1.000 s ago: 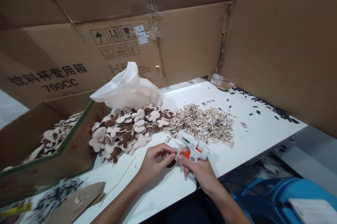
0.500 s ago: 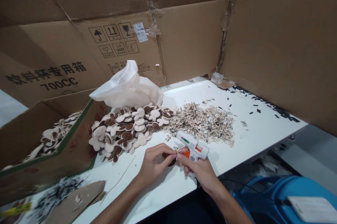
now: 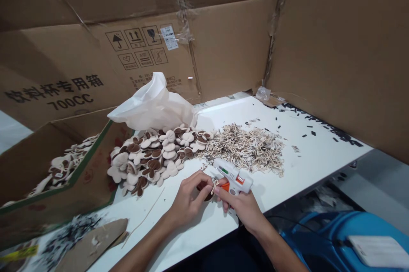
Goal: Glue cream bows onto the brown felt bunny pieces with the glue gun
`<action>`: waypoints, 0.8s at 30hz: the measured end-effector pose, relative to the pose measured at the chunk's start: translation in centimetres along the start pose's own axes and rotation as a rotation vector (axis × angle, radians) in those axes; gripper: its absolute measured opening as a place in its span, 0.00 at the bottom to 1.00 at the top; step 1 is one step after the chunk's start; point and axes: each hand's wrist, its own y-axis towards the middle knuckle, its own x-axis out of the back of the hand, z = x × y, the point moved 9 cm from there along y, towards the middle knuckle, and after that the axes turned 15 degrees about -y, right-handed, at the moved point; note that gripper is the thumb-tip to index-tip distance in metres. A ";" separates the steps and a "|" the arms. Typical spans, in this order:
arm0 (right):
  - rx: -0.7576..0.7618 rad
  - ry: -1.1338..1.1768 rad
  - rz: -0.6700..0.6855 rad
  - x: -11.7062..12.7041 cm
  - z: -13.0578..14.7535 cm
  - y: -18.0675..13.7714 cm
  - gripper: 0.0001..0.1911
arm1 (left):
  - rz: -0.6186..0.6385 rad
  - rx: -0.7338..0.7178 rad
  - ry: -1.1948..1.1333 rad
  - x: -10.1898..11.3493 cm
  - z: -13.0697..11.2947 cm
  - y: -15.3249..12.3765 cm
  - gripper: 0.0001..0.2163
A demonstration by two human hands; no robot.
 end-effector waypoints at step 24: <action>-0.084 0.103 -0.061 1.1 -1.0 -0.2 0.18 | -0.262 -0.344 0.419 8.9 -6.3 -3.2 0.07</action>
